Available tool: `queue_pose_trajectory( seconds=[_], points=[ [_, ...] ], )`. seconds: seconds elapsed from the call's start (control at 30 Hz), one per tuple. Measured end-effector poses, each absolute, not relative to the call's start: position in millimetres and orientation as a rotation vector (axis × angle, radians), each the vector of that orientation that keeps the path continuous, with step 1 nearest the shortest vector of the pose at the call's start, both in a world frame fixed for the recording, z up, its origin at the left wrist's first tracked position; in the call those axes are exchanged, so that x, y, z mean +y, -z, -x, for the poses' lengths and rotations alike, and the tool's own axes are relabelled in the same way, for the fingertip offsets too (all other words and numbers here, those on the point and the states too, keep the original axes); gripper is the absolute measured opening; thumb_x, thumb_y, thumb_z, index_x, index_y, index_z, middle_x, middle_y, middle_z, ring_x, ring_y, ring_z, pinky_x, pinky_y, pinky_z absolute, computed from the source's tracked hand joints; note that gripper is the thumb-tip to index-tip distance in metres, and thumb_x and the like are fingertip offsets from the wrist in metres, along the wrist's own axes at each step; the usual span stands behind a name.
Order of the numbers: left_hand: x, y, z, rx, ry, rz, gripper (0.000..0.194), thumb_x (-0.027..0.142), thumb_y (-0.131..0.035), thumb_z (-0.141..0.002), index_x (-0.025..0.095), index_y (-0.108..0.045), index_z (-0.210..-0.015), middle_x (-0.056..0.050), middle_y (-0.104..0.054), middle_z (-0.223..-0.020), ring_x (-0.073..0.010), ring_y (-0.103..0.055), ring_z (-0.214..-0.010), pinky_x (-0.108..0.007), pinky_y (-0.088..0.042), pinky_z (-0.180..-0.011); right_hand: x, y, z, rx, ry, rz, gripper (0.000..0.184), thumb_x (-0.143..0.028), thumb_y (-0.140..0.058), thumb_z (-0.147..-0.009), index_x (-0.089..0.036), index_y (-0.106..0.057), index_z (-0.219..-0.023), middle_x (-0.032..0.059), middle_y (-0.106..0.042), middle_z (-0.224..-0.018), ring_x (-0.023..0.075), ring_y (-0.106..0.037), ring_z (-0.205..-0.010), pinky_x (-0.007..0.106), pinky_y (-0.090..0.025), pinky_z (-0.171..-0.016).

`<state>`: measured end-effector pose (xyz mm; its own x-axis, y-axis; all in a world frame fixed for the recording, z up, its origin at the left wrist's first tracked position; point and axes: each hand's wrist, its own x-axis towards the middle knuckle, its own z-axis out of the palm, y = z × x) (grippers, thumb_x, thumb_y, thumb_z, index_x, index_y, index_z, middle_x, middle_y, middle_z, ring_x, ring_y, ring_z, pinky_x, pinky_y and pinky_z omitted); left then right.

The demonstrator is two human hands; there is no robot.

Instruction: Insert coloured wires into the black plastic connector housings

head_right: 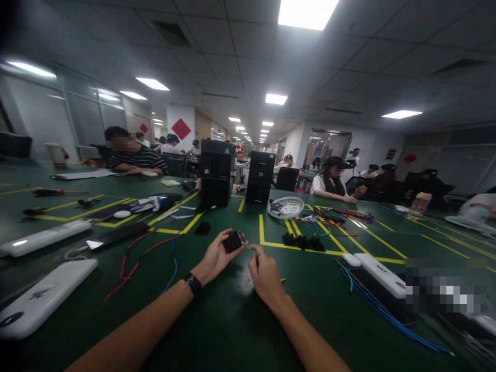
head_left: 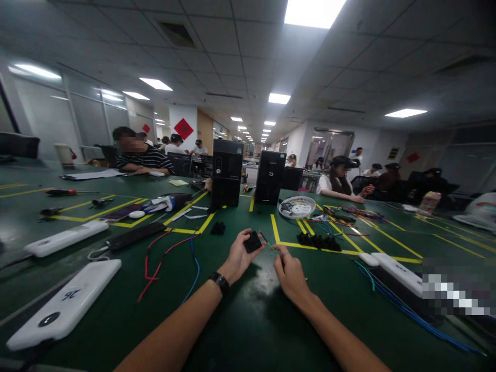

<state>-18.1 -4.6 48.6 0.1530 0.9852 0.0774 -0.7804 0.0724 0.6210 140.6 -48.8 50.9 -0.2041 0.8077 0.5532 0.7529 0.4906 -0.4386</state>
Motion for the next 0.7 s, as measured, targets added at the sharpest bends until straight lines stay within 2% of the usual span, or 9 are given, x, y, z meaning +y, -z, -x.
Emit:
queue_pose_trajectory(
  seconds=[0.13,0.4,0.6,0.7],
  points=[
    [-6.6,-51.6,20.6,0.444,-1.384,-0.564,0.019,0.024,-0.046,-0.085,0.018,-0.043,-0.103,-0.013,-0.065,-0.093,-0.0241,-0.068,-0.082,-0.037,-0.053,-0.072,-57.8,-33.1,-145.0,-2.103,-0.032,1.205,0.033,-0.021,-0.032,-0.091,-0.013,-0.05,-0.117,0.0001,-0.059,-0.062,0.0152,-0.056,-0.05,0.024,-0.035,-0.053],
    [-9.1,-55.3,16.4,0.433,-1.384,-0.542,0.018,0.025,-0.046,-0.087,0.018,-0.042,-0.103,-0.014,-0.066,-0.091,-0.0245,-0.068,-0.077,-0.039,-0.052,-0.072,-57.7,-27.4,-144.6,-2.195,0.121,1.216,0.032,-0.021,-0.034,-0.091,-0.014,-0.05,-0.118,0.0013,-0.062,-0.064,0.0171,-0.062,-0.054,0.024,-0.04,-0.055],
    [-3.5,-51.5,17.7,0.433,-1.393,-0.575,0.023,0.026,-0.049,-0.086,0.019,-0.039,-0.105,-0.013,-0.065,-0.094,-0.0225,-0.068,-0.078,-0.038,-0.053,-0.072,-56.0,-24.8,-146.8,-2.224,0.165,1.241,0.033,-0.02,-0.035,-0.091,-0.015,-0.05,-0.12,0.0044,-0.067,-0.07,0.0186,-0.065,-0.058,0.025,-0.042,-0.057],
    [-2.3,-49.0,16.1,0.461,-1.399,-0.668,0.031,0.019,-0.056,-0.082,0.021,-0.037,-0.108,-0.011,-0.064,-0.096,-0.0205,-0.068,-0.078,-0.038,-0.053,-0.075,-55.7,-25.8,-147.2,-2.25,0.174,1.254,0.035,-0.019,-0.036,-0.09,-0.015,-0.051,-0.121,0.0038,-0.067,-0.067,0.0183,-0.064,-0.056,0.024,-0.04,-0.055]
  ],
)
